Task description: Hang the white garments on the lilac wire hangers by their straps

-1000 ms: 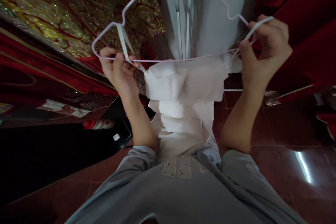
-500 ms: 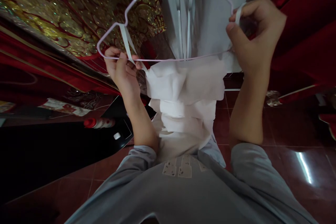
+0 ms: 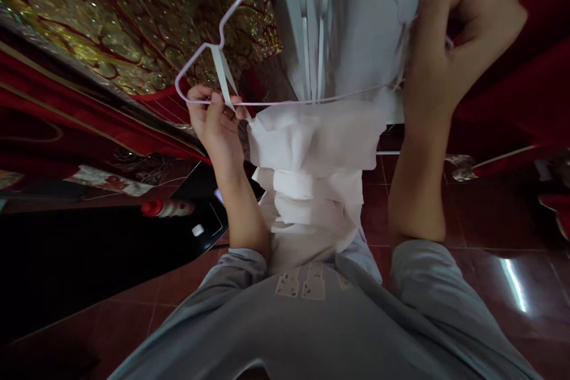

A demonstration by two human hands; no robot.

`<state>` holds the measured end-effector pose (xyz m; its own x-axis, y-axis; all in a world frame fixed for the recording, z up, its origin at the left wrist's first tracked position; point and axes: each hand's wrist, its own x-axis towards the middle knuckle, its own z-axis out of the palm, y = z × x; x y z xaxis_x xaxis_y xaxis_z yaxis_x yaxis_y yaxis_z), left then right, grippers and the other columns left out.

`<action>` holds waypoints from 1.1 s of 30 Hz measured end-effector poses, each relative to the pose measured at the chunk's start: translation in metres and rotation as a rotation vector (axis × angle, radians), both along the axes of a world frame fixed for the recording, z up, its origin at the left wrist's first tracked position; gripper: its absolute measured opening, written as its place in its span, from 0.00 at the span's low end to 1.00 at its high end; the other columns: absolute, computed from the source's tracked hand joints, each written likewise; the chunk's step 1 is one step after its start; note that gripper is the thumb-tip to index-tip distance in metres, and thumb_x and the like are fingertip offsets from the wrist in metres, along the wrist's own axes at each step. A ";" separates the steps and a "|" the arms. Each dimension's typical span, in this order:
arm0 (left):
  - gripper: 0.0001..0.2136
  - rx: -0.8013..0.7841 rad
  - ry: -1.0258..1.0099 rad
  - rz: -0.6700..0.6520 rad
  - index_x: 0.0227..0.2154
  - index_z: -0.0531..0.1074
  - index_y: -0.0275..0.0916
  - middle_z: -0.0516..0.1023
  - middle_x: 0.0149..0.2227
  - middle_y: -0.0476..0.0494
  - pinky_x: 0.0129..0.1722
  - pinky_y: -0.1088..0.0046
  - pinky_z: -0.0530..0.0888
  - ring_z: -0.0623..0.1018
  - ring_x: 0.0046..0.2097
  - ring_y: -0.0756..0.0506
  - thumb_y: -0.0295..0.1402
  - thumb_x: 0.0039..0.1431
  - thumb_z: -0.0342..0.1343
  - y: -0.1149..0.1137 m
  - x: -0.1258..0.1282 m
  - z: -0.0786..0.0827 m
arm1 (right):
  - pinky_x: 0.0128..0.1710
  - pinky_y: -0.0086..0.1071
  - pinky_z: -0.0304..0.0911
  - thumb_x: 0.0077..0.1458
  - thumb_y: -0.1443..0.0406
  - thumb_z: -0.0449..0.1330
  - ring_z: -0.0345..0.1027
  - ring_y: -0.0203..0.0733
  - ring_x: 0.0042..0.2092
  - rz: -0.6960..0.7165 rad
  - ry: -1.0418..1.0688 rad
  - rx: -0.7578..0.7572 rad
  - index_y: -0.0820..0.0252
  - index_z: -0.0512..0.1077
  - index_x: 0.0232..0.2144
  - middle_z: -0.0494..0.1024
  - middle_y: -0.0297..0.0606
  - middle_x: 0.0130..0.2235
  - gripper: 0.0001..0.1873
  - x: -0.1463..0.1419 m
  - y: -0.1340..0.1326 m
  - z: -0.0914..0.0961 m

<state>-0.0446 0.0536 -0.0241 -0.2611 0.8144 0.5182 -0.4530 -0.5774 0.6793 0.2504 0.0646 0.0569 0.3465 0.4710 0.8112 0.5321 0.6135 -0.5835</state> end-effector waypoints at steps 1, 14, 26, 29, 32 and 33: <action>0.17 0.003 -0.009 0.004 0.41 0.68 0.46 0.77 0.30 0.52 0.31 0.69 0.70 0.75 0.31 0.46 0.42 0.63 0.73 -0.001 0.001 0.000 | 0.45 0.36 0.60 0.66 0.60 0.55 0.67 0.35 0.36 -0.007 -0.033 0.054 0.60 0.62 0.21 0.65 0.36 0.26 0.21 -0.008 -0.007 -0.004; 0.16 -0.066 0.198 0.208 0.41 0.75 0.42 0.79 0.37 0.45 0.48 0.62 0.74 0.79 0.41 0.44 0.49 0.66 0.68 -0.028 0.015 -0.011 | 0.58 0.53 0.60 0.66 0.54 0.57 0.71 0.52 0.52 0.276 -0.647 -0.440 0.46 0.73 0.58 0.80 0.39 0.51 0.20 -0.065 -0.053 -0.051; 0.05 -0.211 0.267 0.120 0.38 0.82 0.44 0.78 0.36 0.43 0.27 0.71 0.68 0.72 0.29 0.46 0.29 0.69 0.62 -0.049 0.001 0.051 | 0.58 0.53 0.60 0.67 0.55 0.55 0.71 0.51 0.53 0.274 -0.633 -0.414 0.45 0.72 0.60 0.80 0.38 0.51 0.21 -0.068 -0.050 -0.062; 0.16 -0.303 0.119 -0.127 0.44 0.84 0.44 0.80 0.52 0.43 0.21 0.70 0.61 0.70 0.29 0.46 0.28 0.77 0.48 -0.043 -0.012 0.082 | 0.59 0.53 0.60 0.67 0.55 0.54 0.71 0.52 0.53 0.263 -0.623 -0.401 0.44 0.72 0.59 0.80 0.38 0.51 0.21 -0.068 -0.049 -0.065; 0.28 -0.368 -0.006 -0.150 0.45 0.82 0.40 0.76 0.62 0.46 0.24 0.69 0.66 0.75 0.39 0.44 0.34 0.82 0.32 -0.037 -0.025 0.098 | 0.59 0.54 0.60 0.67 0.56 0.54 0.70 0.52 0.53 0.253 -0.632 -0.384 0.44 0.72 0.60 0.80 0.38 0.51 0.21 -0.067 -0.048 -0.067; 0.29 -0.372 -0.044 -0.116 0.46 0.81 0.40 0.75 0.63 0.47 0.26 0.69 0.69 0.76 0.43 0.44 0.36 0.82 0.29 -0.035 -0.028 0.097 | 0.59 0.54 0.60 0.67 0.56 0.54 0.70 0.52 0.53 0.252 -0.636 -0.384 0.44 0.71 0.60 0.80 0.38 0.51 0.21 -0.067 -0.048 -0.067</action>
<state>-0.0729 0.0185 0.0733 -0.1716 0.9700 0.1721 -0.5344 -0.2384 0.8109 0.1835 0.0169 -0.0104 -0.2849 0.7611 0.5827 0.7067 0.5775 -0.4088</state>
